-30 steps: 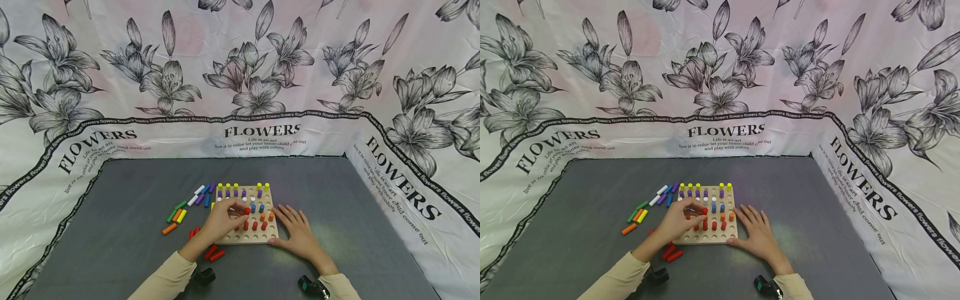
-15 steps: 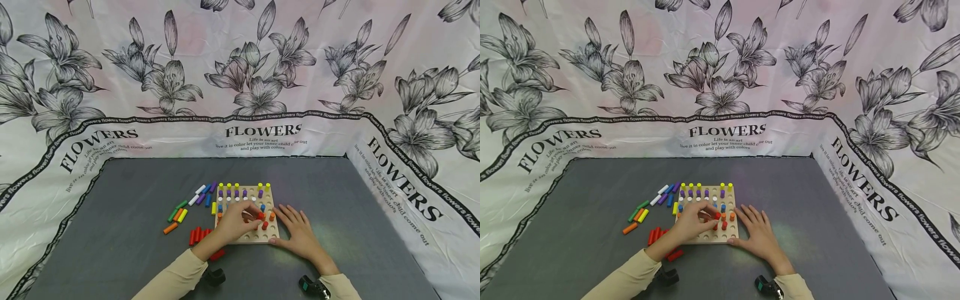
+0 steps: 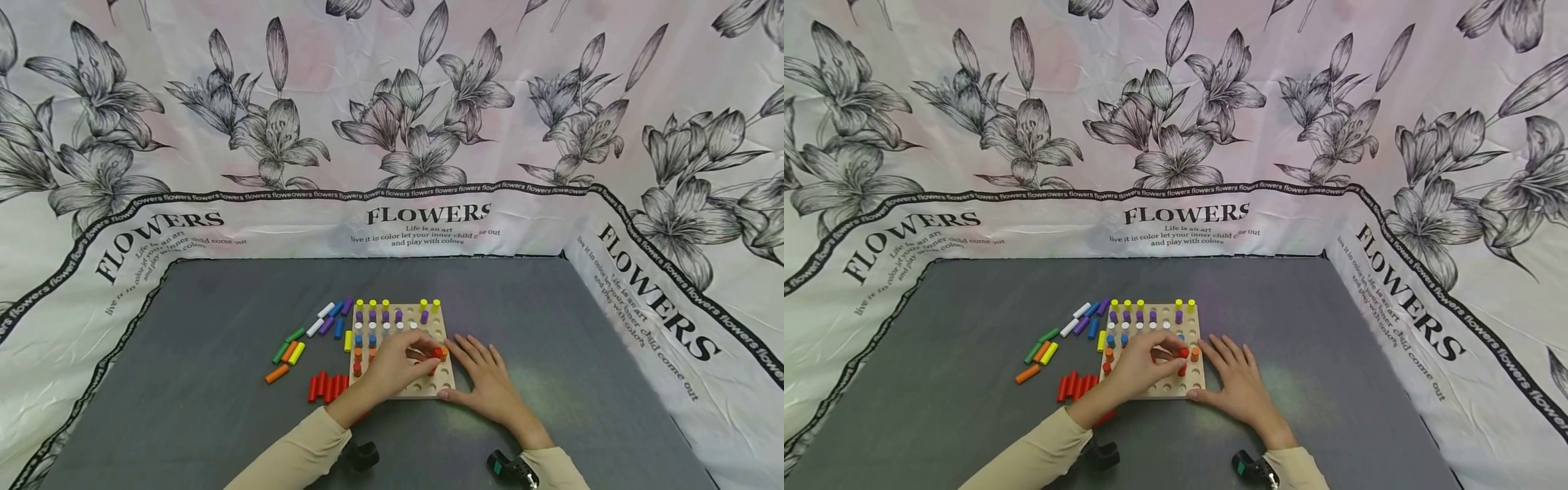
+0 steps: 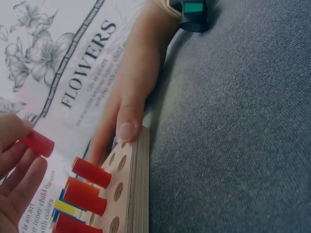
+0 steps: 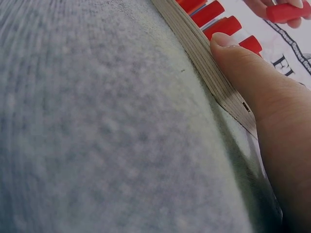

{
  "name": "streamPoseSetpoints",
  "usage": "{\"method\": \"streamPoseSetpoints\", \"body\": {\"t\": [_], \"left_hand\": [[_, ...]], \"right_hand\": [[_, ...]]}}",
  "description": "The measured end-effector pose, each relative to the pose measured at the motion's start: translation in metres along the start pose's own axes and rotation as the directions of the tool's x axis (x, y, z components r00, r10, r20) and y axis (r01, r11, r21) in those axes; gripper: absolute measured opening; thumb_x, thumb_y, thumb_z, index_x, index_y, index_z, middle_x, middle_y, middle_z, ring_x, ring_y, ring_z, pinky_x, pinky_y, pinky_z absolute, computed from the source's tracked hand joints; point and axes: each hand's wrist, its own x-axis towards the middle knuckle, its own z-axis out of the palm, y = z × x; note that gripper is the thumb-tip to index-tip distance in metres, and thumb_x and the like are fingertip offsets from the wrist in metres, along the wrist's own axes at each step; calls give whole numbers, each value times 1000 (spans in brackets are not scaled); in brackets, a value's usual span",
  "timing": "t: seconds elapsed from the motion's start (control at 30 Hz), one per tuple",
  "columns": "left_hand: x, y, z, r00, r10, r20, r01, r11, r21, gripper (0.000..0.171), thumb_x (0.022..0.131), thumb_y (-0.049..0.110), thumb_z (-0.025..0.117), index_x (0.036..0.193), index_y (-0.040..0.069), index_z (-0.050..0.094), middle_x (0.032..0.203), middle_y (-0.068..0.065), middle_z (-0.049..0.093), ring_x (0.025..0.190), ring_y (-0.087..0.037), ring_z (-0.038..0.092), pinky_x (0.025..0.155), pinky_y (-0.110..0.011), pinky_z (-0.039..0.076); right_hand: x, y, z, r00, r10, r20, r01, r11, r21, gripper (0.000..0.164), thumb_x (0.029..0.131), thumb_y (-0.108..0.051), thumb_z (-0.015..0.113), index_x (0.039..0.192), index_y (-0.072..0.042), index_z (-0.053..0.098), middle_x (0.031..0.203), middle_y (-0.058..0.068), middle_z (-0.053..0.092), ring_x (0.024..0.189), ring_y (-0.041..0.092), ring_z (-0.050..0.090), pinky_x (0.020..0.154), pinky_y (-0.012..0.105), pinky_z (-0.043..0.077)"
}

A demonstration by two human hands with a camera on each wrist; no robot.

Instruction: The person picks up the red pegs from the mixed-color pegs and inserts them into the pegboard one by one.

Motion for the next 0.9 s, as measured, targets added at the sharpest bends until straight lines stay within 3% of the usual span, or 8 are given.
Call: {"method": "streamPoseSetpoints", "body": {"t": [0.4, 0.9], "left_hand": [[4, -1, 11, 997, 75, 22, -75, 997, 2, 21, 90, 7, 71, 110, 4, 68, 105, -10, 70, 94, -21, 72, 81, -25, 60], [11, -3, 22, 994, 106, 37, -108, 992, 59, 21, 90, 11, 72, 110, 6, 69, 105, -7, 72, 94, -10, 71, 81, -17, 57]], "right_hand": [[0, 0, 1, 1000, -1, -5, 1, 1000, 1, 92, 77, -66, 71, 154, -31, 34, 161, 5, 35, 150, 35, 27, 116, 67, 12], [0, 1, 2, 1000, 7, 3, -7, 1000, 13, 92, 78, -64, 71, 155, -31, 32, 161, 6, 34, 150, 35, 26, 116, 67, 11]]}}
